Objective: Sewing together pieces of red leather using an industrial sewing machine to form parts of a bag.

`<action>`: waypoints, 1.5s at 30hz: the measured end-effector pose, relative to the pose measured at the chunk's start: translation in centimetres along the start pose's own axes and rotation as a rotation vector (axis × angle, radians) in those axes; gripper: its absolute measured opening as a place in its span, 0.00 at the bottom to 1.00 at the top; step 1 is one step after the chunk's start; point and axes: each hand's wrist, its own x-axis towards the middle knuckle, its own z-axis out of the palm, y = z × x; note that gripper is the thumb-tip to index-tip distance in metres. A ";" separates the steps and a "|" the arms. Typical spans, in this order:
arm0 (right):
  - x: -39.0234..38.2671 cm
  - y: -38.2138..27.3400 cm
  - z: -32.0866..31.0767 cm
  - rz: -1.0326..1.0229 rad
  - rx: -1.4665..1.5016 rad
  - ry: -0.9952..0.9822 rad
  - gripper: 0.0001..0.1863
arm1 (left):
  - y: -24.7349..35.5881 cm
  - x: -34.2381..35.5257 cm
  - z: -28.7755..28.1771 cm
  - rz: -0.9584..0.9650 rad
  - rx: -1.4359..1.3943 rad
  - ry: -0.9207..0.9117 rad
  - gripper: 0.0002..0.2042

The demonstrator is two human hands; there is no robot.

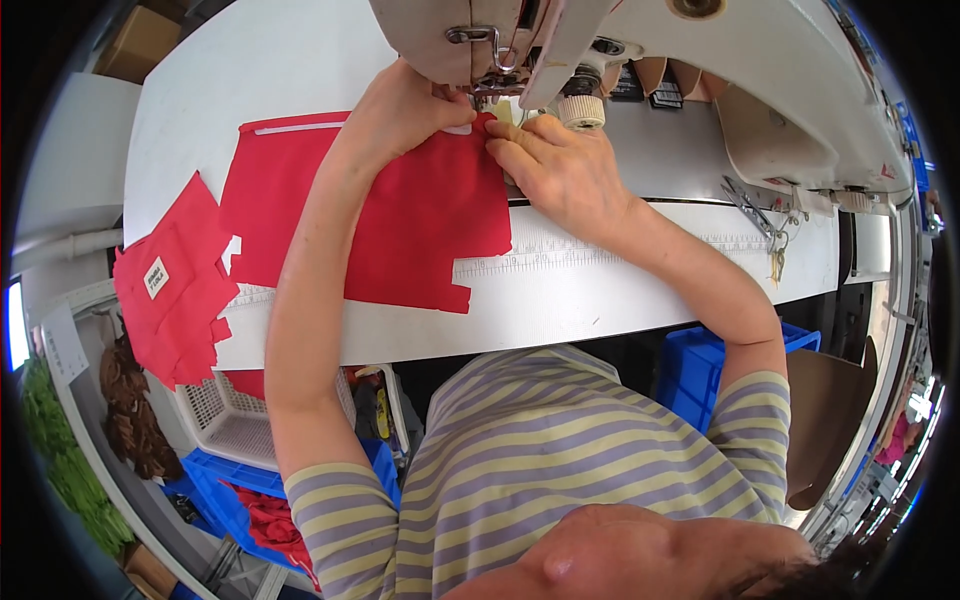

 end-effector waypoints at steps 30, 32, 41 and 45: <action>-0.8 -0.1 0.7 -0.015 0.063 0.100 0.07 | 1.0 -0.9 -0.3 0.033 0.067 0.057 0.13; -1.2 -0.6 0.2 -0.078 0.083 0.113 0.10 | 1.1 -1.1 -0.4 0.017 0.041 0.046 0.13; -1.2 -0.9 -0.3 -0.070 0.123 0.046 0.11 | 1.1 -1.2 -0.4 0.023 0.012 0.043 0.12; -1.1 -0.9 -0.6 -0.059 0.134 0.024 0.11 | 0.7 -2.0 0.3 0.115 0.041 0.094 0.12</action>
